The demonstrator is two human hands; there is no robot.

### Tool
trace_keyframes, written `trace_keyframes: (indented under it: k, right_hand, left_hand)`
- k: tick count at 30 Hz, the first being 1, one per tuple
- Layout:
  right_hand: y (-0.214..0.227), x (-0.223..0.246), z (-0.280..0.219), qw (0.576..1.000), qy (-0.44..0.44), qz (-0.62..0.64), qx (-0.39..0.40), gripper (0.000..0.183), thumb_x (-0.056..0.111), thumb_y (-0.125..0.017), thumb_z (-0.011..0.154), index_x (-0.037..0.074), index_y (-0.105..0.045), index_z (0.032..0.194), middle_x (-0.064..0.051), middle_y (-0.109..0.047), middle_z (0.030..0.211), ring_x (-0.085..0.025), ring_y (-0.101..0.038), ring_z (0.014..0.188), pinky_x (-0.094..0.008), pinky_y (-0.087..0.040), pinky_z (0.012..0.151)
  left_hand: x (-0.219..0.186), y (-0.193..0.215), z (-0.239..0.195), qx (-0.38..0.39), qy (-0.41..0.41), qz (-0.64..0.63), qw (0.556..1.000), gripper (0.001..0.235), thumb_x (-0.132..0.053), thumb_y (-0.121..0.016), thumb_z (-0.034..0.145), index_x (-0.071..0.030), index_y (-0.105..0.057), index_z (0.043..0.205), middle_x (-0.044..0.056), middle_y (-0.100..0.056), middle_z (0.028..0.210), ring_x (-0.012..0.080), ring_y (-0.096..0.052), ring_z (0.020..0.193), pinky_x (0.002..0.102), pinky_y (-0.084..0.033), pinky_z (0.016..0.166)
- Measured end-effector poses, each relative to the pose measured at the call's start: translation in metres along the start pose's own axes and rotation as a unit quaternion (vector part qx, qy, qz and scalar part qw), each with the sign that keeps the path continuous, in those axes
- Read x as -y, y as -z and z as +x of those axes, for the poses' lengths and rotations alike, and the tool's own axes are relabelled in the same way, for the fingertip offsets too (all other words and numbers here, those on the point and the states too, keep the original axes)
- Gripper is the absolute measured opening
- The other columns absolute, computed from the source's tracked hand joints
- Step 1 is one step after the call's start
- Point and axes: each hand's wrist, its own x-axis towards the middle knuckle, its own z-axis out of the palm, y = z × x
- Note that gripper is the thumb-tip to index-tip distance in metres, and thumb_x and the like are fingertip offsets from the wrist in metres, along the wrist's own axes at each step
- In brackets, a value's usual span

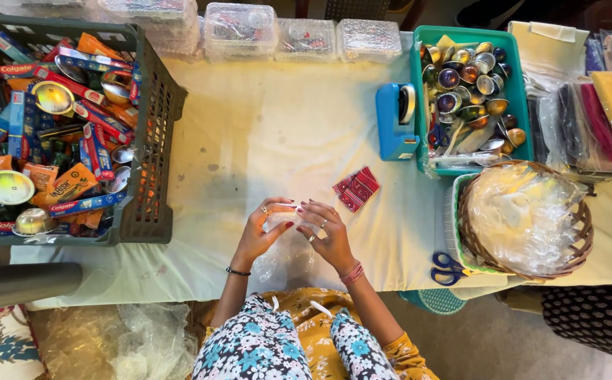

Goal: The person sits at a table and packs various items, including a small bottle, a tube of toothpaste, and a small tin, into a red patterned cloth pouch. They then place the pouch on the table.

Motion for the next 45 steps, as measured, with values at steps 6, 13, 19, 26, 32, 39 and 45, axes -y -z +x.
trace_keyframes:
  k: [6,13,19,26,32,39,45]
  right_hand:
    - [-0.004,-0.006,0.003,0.999,-0.028,0.026,0.002,0.040,0.003,-0.084,0.077,0.011,-0.076,0.116,-0.008,-0.071,0.128,-0.031,-0.061,0.129,-0.041,-0.050,0.108]
    - [0.001,-0.013,0.019,1.000,-0.005,0.024,-0.015,0.037,-0.001,-0.083,0.079,0.011,-0.077,0.114,-0.007,-0.070,0.132,-0.031,-0.060,0.133,-0.042,-0.050,0.111]
    - [0.032,-0.024,0.039,0.999,0.015,0.024,-0.027,0.036,0.000,-0.081,0.080,0.008,-0.075,0.114,-0.013,-0.069,0.131,-0.030,-0.061,0.131,-0.043,-0.045,0.113]
    - [0.130,-0.188,0.075,0.942,-0.185,-0.036,-0.278,0.023,0.013,-0.066,0.099,0.001,-0.067,0.118,-0.008,-0.071,0.109,-0.019,-0.067,0.100,-0.032,-0.052,0.086]
    - [0.166,-0.335,0.075,0.913,-0.208,-0.272,-0.223,0.032,0.031,-0.072,0.097,0.002,-0.072,0.111,-0.020,-0.067,0.108,-0.035,-0.061,0.107,-0.046,-0.048,0.095]
    - [0.175,-0.292,0.107,0.886,-0.337,-0.284,-0.144,0.016,0.023,-0.080,0.080,0.010,-0.086,0.088,-0.022,-0.067,0.102,-0.043,-0.057,0.109,-0.054,-0.034,0.101]
    - [0.184,-0.350,0.099,0.886,-0.392,0.158,-0.192,0.016,0.004,-0.062,0.088,0.003,-0.076,0.094,-0.009,-0.076,0.104,-0.016,-0.070,0.096,-0.028,-0.050,0.093]
  left_hand:
    - [-0.035,0.008,0.012,0.034,-0.007,0.055,0.998,0.046,0.000,-0.078,0.081,-0.008,-0.069,0.125,0.011,-0.065,0.127,0.0264,-0.063,0.122,0.037,-0.049,0.104]
    - [-0.031,-0.005,0.014,-0.040,-0.067,0.109,0.991,0.046,0.001,-0.077,0.083,-0.013,-0.071,0.127,0.014,-0.065,0.132,0.0295,-0.067,0.120,0.038,-0.056,0.098]
    - [-0.025,-0.014,0.017,-0.089,-0.100,0.189,0.973,0.045,0.003,-0.076,0.085,-0.015,-0.072,0.126,0.014,-0.064,0.132,0.0338,-0.064,0.122,0.040,-0.054,0.101]
    - [-0.019,-0.005,0.016,-0.138,-0.069,0.171,0.973,0.044,0.000,-0.077,0.084,-0.014,-0.070,0.126,0.016,-0.063,0.132,0.0344,-0.064,0.120,0.041,-0.054,0.100]
    - [-0.025,-0.008,0.023,-0.124,-0.067,0.181,0.973,0.043,-0.002,-0.077,0.085,-0.015,-0.072,0.125,0.015,-0.064,0.131,0.0337,-0.065,0.120,0.041,-0.055,0.099]
    - [-0.031,-0.011,0.024,-0.123,-0.054,0.180,0.974,0.042,-0.003,-0.077,0.085,-0.016,-0.071,0.124,0.015,-0.063,0.132,0.0337,-0.065,0.119,0.040,-0.057,0.095]
    - [-0.031,-0.013,0.024,-0.122,-0.058,0.185,0.973,0.044,-0.002,-0.077,0.085,-0.017,-0.071,0.125,0.015,-0.063,0.132,0.0337,-0.065,0.118,0.040,-0.056,0.095]
